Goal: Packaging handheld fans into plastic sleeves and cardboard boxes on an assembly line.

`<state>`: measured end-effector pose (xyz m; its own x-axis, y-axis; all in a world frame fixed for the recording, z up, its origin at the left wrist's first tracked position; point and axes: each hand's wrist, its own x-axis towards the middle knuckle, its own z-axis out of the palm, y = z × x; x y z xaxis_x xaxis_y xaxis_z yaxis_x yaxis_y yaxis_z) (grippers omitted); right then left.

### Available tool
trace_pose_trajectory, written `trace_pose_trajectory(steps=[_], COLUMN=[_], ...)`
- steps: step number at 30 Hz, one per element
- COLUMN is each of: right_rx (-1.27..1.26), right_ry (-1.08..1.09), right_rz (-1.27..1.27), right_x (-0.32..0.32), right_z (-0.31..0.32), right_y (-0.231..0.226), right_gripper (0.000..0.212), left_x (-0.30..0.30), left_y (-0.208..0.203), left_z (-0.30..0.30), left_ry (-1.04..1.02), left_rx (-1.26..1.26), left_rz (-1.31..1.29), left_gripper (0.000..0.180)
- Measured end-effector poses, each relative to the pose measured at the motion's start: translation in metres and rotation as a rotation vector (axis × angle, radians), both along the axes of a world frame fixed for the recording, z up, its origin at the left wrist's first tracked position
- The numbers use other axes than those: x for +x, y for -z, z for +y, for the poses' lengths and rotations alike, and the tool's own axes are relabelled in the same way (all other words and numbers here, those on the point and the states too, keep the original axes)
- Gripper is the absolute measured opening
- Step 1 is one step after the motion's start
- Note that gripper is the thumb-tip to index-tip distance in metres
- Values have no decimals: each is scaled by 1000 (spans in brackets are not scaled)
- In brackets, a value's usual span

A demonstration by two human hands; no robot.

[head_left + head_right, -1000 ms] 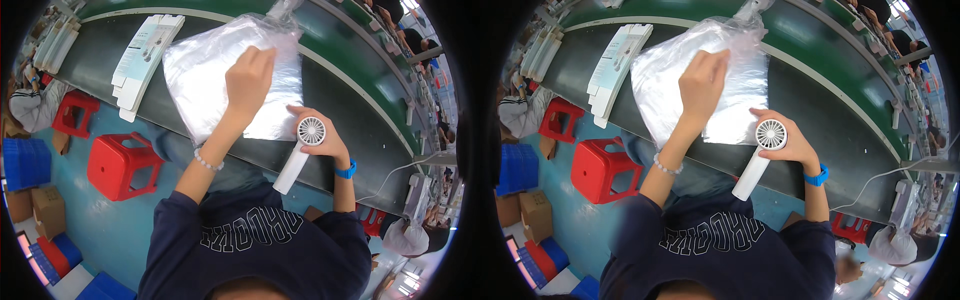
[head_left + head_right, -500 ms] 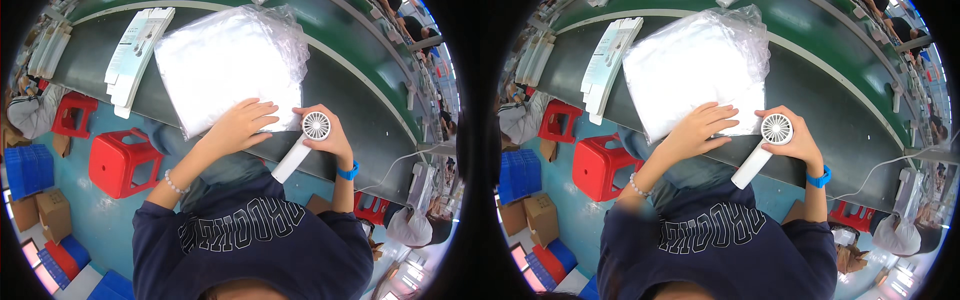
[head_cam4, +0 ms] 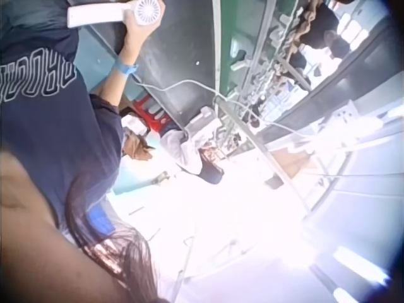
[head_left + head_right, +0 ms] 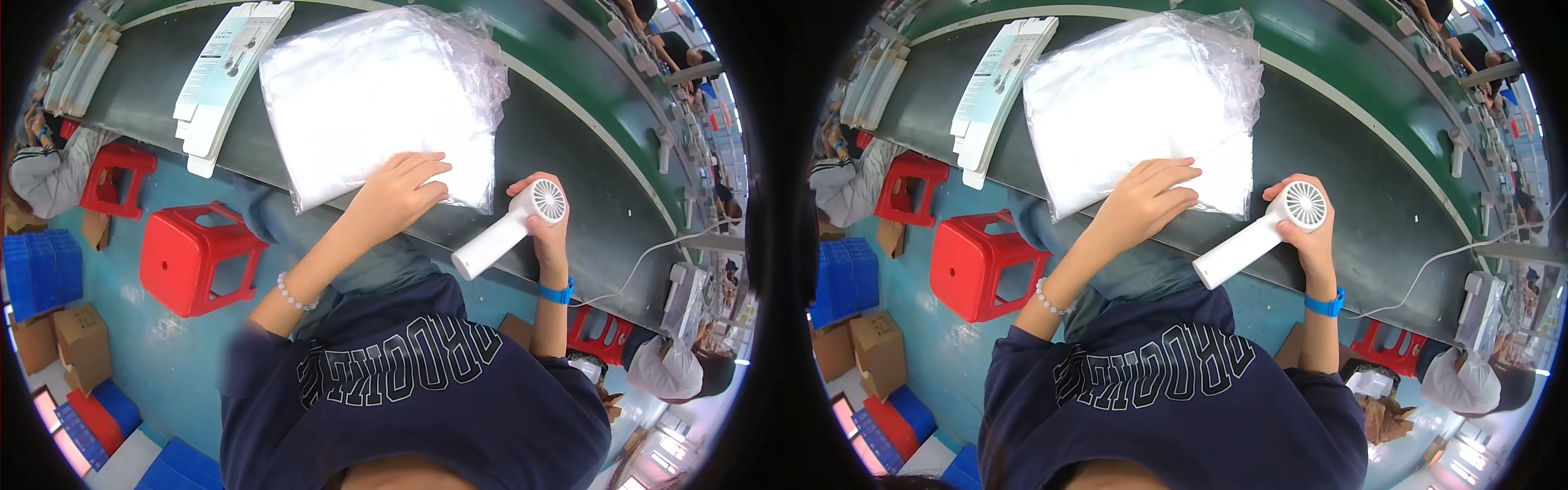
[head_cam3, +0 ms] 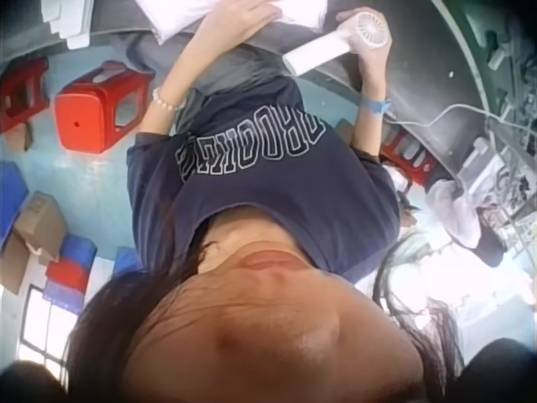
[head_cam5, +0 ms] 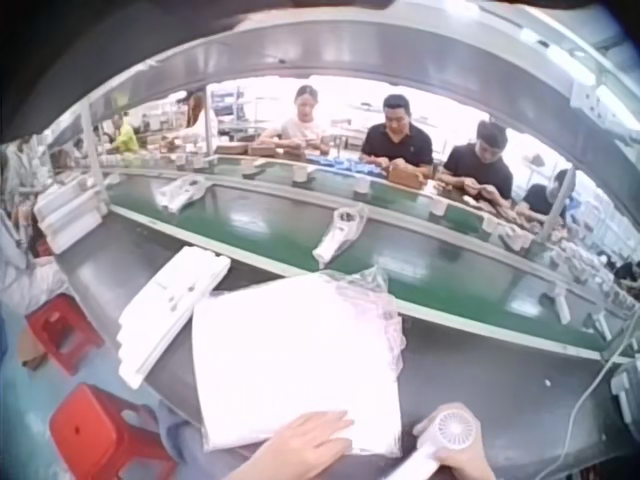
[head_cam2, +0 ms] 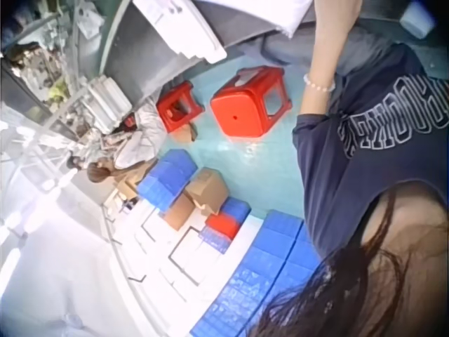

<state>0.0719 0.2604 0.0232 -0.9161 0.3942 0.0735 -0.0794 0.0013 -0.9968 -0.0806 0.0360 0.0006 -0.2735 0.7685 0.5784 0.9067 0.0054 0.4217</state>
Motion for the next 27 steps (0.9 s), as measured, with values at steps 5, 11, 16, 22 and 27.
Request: trace_pose_trajectory(steps=[5, 11, 16, 22, 27], right_rx=[-107, -827, -882, 88, 156], right_ry=[67, 76, 35, 310, 361], right_rz=[108, 112, 96, -96, -106], right_x=[1, 14, 41, 72, 66], right_z=[7, 7, -16, -15, -26], right_y=[10, -6, -49, -68, -73], right_gripper=[75, 57, 54, 63, 63], left_x=[8, 19, 42, 46, 53], left_y=[-22, -22, -28, -8, -10], left_z=[5, 22, 38, 42, 40], left_ry=[-193, -117, -89, -52, -2], left_rx=[38, 234, 261, 235, 215], left_rz=[-38, -345, -619, -607, -654], left_gripper=[9, 9, 4, 9, 27])
